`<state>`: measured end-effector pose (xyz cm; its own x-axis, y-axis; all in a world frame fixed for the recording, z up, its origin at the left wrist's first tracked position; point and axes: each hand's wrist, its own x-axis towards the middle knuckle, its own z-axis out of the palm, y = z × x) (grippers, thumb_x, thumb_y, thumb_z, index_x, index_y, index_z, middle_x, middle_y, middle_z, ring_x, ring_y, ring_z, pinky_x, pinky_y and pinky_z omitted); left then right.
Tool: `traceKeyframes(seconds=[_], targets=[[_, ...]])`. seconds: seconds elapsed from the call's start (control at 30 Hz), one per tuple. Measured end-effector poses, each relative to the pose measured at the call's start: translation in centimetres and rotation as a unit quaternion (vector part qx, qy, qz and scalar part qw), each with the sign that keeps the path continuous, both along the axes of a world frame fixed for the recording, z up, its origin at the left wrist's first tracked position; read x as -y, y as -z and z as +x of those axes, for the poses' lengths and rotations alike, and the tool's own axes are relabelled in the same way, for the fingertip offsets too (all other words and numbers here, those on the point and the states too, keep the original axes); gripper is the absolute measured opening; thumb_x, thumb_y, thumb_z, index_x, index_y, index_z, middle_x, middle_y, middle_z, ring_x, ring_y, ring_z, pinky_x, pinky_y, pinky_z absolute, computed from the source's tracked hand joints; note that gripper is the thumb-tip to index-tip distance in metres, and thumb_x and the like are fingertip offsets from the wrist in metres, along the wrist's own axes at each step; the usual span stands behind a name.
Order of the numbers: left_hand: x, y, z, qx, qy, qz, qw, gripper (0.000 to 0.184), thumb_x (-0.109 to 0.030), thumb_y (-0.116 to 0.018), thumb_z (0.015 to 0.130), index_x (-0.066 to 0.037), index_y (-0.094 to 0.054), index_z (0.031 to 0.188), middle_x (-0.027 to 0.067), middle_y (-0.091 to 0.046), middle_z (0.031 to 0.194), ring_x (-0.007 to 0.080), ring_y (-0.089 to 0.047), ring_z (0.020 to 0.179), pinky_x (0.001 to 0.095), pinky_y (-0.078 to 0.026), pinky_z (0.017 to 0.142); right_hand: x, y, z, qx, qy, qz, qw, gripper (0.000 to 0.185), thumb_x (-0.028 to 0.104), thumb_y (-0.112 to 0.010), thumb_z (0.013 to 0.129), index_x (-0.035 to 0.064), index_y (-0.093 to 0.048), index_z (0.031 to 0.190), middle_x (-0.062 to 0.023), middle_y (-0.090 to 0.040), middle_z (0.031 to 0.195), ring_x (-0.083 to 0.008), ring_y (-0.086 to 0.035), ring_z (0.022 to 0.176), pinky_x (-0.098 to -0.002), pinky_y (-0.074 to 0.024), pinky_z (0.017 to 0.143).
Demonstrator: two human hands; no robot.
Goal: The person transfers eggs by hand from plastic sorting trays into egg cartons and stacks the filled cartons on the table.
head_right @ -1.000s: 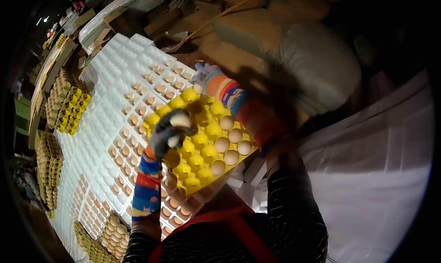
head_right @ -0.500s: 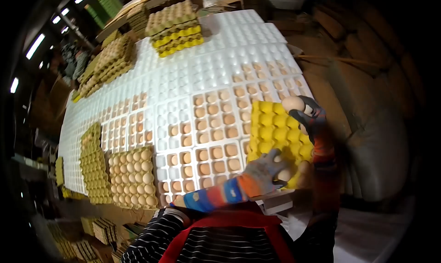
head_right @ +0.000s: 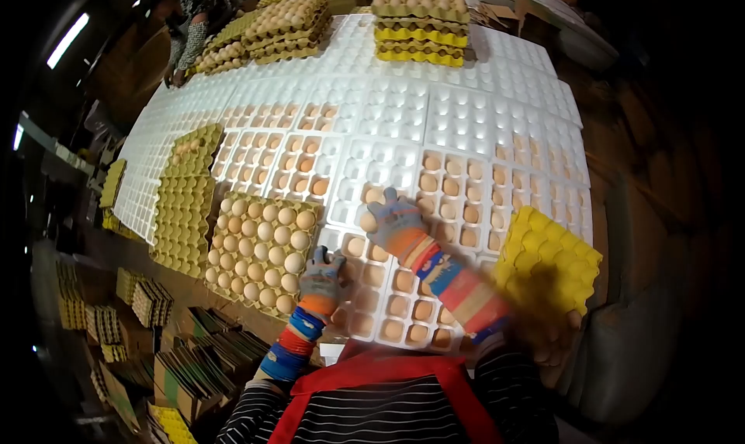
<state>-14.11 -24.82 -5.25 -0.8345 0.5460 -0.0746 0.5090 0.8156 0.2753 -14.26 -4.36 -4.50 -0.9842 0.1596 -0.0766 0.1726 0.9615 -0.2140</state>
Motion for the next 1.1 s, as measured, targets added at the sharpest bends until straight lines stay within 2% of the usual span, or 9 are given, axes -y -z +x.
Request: traceKeyframes(seconds=[0.33, 0.47, 0.53, 0.6, 0.77, 0.87, 0.93, 0.97, 1.1], targets=[[1.8, -2.2, -0.3, 0.086, -0.056, 0.057, 0.993, 0.041, -0.025, -0.054, 0.078, -0.009, -0.051, 0.115, 0.0142, -0.055, 0.108, 0.035, -0.056, 0.096, 0.0445, -0.049, 0.073, 6.5, 2.9, -3.5, 0.018, -0.152, -0.061, 0.986, 0.041, 0.024, -0.053, 0.082, 0.0204, -0.05, 0.123, -0.0165, -0.049, 0.119, -0.0326, -0.06, 0.093, -0.0431, -0.0508, 0.076], [5.7, 4.7, -0.1, 0.257, -0.209, 0.417, 0.847, 0.031, -0.016, -0.048, 0.087, -0.003, -0.055, 0.114, 0.0114, -0.061, 0.1, 0.0229, -0.06, 0.083, 0.034, -0.05, 0.068, 6.2, 3.0, -5.2, -0.041, -0.058, -0.213, 0.974, 0.037, 0.022, -0.049, 0.085, 0.0189, -0.051, 0.122, -0.0127, -0.054, 0.112, -0.0307, -0.059, 0.093, -0.041, -0.0484, 0.079], [6.6, 2.9, -0.5, 0.091, -0.053, 0.413, 0.905, 0.031, -0.015, -0.043, 0.092, 0.0, -0.053, 0.117, 0.0119, -0.06, 0.107, 0.0223, -0.058, 0.098, 0.034, -0.048, 0.082, 6.1, 3.4, -5.9, -0.116, -0.029, -0.245, 0.962, 0.034, 0.021, -0.049, 0.085, 0.0179, -0.054, 0.119, -0.0105, -0.056, 0.111, -0.0289, -0.057, 0.096, -0.0396, -0.0447, 0.084], [4.9, 0.3, -1.6, 0.54, -0.22, 0.73, 0.356, 0.034, -0.013, -0.043, 0.091, 0.001, -0.049, 0.121, 0.0153, -0.058, 0.11, 0.0267, -0.056, 0.103, 0.0367, -0.045, 0.091, 5.7, 7.5, -7.3, -0.216, -0.072, -0.155, 0.961, 0.03, 0.02, -0.051, 0.084, 0.0162, -0.056, 0.114, -0.0075, -0.058, 0.112, -0.0252, -0.055, 0.101, -0.0379, -0.0391, 0.093], [-1.2, -0.4, -6.4, 0.178, -0.061, 0.559, 0.808, 0.038, -0.011, -0.057, 0.084, 0.001, -0.049, 0.12, 0.0145, -0.053, 0.118, 0.0285, -0.054, 0.105, 0.0356, -0.044, 0.091, 2.9, 5.0, -2.7, -0.333, 0.014, -0.188, 0.924, 0.032, 0.012, -0.055, 0.081, 0.0127, -0.06, 0.112, -0.0067, -0.061, 0.103, -0.0269, -0.054, 0.096, -0.0372, -0.0405, 0.09], [-7.0, 3.5, -11.3, -0.095, 0.0, 0.387, 0.917, 0.033, -0.015, -0.064, 0.078, -0.006, -0.057, 0.109, 0.0135, -0.057, 0.103, 0.0293, -0.054, 0.093, 0.0356, -0.045, 0.082, 0.5, 1.5, 3.4, -0.347, 0.062, -0.337, 0.873, 0.029, 0.008, -0.06, 0.079, 0.0103, -0.063, 0.108, -0.0076, -0.061, 0.103, -0.0277, -0.055, 0.093, -0.0363, -0.0435, 0.086], [-8.6, 8.1, -14.0, -0.031, 0.058, 0.318, 0.946, 0.034, -0.013, -0.066, 0.07, -0.006, -0.061, 0.102, 0.0152, -0.058, 0.103, 0.0327, -0.055, 0.093, 0.0399, -0.045, 0.084, -1.6, -0.9, 9.2, -0.358, 0.111, -0.347, 0.86, 0.027, 0.006, -0.063, 0.079, 0.0081, -0.064, 0.106, -0.0092, -0.061, 0.103, -0.0264, -0.056, 0.094, -0.033, -0.0455, 0.083], [-8.8, 6.3, -13.8, -0.074, 0.127, 0.082, 0.986, 0.034, -0.027, -0.064, 0.072, -0.009, -0.061, 0.1, 0.0137, -0.059, 0.101, 0.0328, -0.052, 0.099, 0.0417, -0.043, 0.086, -3.4, -2.2, 12.8, -0.362, 0.138, -0.213, 0.897, 0.025, 0.005, -0.064, 0.08, 0.0055, -0.063, 0.105, -0.0091, -0.062, 0.104, -0.0205, -0.058, 0.096, -0.029, -0.0457, 0.082], [-10.1, 5.6, -13.5, -0.123, 0.134, -0.114, 0.977, 0.041, -0.042, -0.065, 0.071, -0.018, -0.061, 0.104, 0.0093, -0.058, 0.111, 0.0328, -0.051, 0.105, 0.0444, -0.039, 0.088, -9.3, -5.4, 29.6, -0.451, 0.493, -0.295, 0.683, 0.022, 0.014, -0.058, 0.086, 0.0042, -0.062, 0.105, -0.0111, -0.064, 0.093, -0.0202, -0.061, 0.086, -0.0287, -0.0484, 0.076]])
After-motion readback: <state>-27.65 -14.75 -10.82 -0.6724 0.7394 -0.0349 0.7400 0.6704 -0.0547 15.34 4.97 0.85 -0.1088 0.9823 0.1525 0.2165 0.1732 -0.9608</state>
